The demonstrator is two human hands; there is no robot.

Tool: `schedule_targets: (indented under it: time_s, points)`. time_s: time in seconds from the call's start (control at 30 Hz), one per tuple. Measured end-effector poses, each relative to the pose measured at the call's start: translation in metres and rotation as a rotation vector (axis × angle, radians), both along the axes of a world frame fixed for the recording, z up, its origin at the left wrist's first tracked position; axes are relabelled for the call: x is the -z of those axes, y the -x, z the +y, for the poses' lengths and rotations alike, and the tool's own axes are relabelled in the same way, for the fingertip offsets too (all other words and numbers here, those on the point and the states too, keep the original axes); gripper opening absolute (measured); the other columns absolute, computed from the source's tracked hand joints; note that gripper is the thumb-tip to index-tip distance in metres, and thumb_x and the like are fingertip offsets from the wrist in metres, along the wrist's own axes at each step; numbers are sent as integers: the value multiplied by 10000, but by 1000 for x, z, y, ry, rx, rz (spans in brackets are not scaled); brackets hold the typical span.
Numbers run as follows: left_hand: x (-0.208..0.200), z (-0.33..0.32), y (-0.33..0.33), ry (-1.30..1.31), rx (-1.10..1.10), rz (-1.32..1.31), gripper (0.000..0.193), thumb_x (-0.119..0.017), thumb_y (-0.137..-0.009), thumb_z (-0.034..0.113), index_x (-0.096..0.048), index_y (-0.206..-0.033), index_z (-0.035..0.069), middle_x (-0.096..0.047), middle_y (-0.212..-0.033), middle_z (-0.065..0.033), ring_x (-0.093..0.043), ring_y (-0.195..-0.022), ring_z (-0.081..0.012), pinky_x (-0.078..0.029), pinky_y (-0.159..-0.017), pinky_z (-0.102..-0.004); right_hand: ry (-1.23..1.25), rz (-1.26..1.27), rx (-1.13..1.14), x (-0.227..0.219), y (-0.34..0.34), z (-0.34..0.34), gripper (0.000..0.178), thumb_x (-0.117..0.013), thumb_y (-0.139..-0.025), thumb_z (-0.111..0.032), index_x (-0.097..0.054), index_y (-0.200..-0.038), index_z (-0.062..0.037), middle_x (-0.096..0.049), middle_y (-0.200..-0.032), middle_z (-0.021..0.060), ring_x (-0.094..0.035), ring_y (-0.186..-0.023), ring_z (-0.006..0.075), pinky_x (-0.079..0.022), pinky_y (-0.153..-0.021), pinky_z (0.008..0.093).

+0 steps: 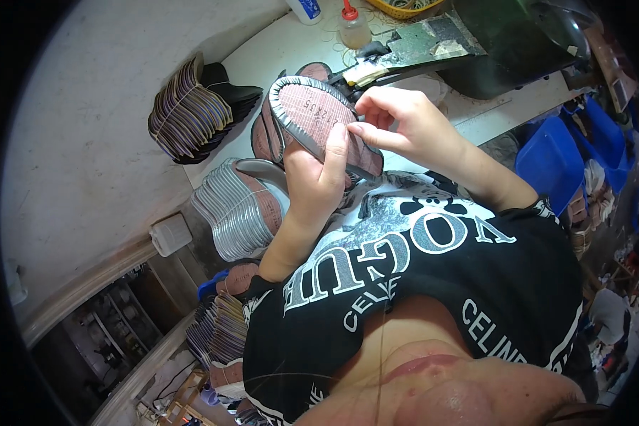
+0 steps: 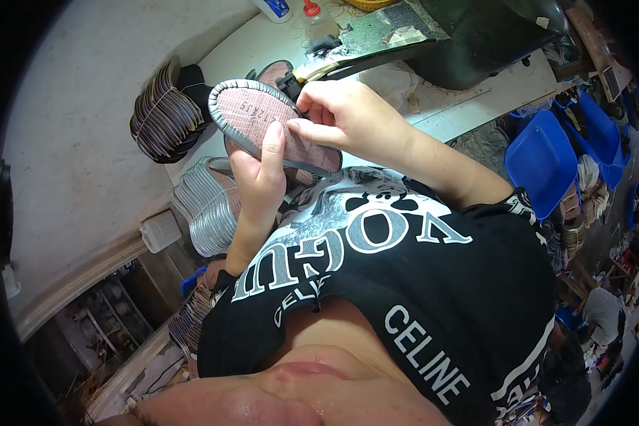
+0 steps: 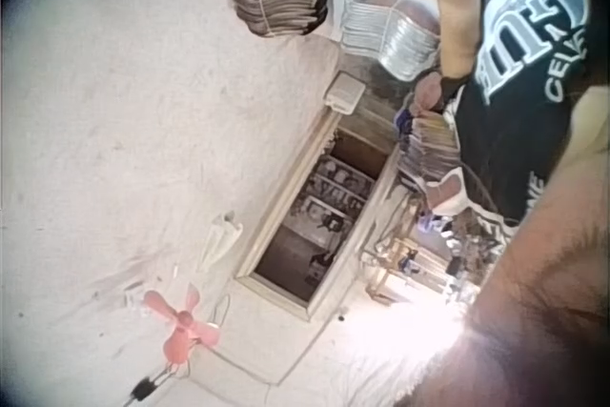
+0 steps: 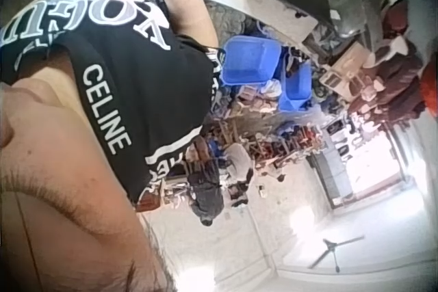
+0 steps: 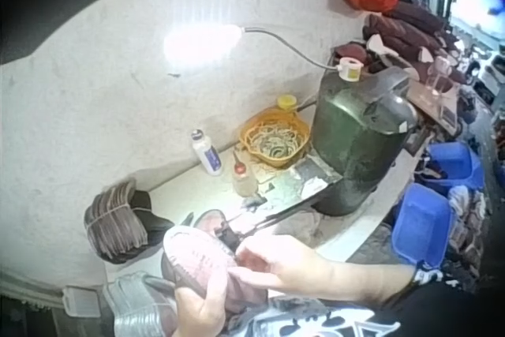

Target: Inspecting and trimming various shoe insole components at a workstation.

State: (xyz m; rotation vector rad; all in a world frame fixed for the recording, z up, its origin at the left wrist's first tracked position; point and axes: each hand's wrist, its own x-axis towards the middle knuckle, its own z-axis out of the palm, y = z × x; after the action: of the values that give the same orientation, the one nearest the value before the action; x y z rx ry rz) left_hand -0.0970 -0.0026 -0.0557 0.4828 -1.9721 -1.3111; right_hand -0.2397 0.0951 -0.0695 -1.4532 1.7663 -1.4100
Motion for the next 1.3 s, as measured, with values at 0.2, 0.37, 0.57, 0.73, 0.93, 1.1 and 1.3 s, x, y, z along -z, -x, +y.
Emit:
schedule_targets:
  time_s: [0.2, 0.37, 0.57, 0.73, 0.93, 1.1, 1.3]
  points:
    - [-1, -6, 2, 221, 68, -53, 171, -577, -866, 122, -615, -809, -35, -592, -627, -125, -586, -536, -234, -458, -541, -329, 57, 453, 112, 2, 0, -2, 134, -686, -745, -123, -598, -750, -22, -583, -635, 109, -570, -525, 213, -472, -533, 289]
    - [1, -8, 2, 266, 138, -118, 172, -586, -859, 119, -608, -800, -41, -565, -585, -137, -573, -500, -283, -454, -512, -346, -35, -98, 70, 9, 7, -3, 120, -643, -755, -75, -588, -680, 1, -562, -574, 25, -514, -505, 67, -399, -463, 238]
    - [20, -6, 0, 18, -9, 27, 319, -586, -873, 89, -487, -1132, -69, -603, -1000, -138, -596, -895, -189, -464, -805, -284, 163, -145, 102, 15, 0, 9, 72, -621, -808, -50, -610, -762, 5, -556, -655, -39, -514, -595, 41, -422, -554, 188]
    - [32, -31, 15, -600, 108, 99, 416, -627, -862, 78, -426, -1208, -35, -562, -1111, -118, -564, -995, -156, -456, -876, -289, -97, -768, -189, 48, -17, 22, 329, -525, -951, -292, -515, -1123, -13, -575, -979, 70, -567, -889, 103, -460, -788, 242]
    - [29, -59, 27, -755, 43, -85, 255, -684, -846, 214, -610, -918, -19, -619, -661, -15, -561, -479, -72, -442, -429, -166, -397, -1093, -271, 45, -22, 49, 282, -491, -976, -276, -563, -1047, -13, -625, -758, 55, -590, -591, 96, -495, -545, 212]
    - [21, -76, 44, -603, 97, -475, 315, -746, -795, 292, -581, -686, 46, -592, -590, -21, -483, -386, -42, -350, -340, -155, -418, -1060, -135, 34, -13, 59, 290, -511, -963, -310, -577, -949, -27, -589, -684, 26, -508, -485, 43, -404, -426, 175]
    - [12, -100, 58, -430, 100, -700, 326, -732, -804, 330, -595, -706, 51, -555, -558, 24, -425, -370, -12, -272, -333, -154, -343, -1074, -78, 36, -5, 42, 283, -525, -954, -301, -575, -893, -29, -586, -633, 36, -454, -426, 35, -346, -384, 173]
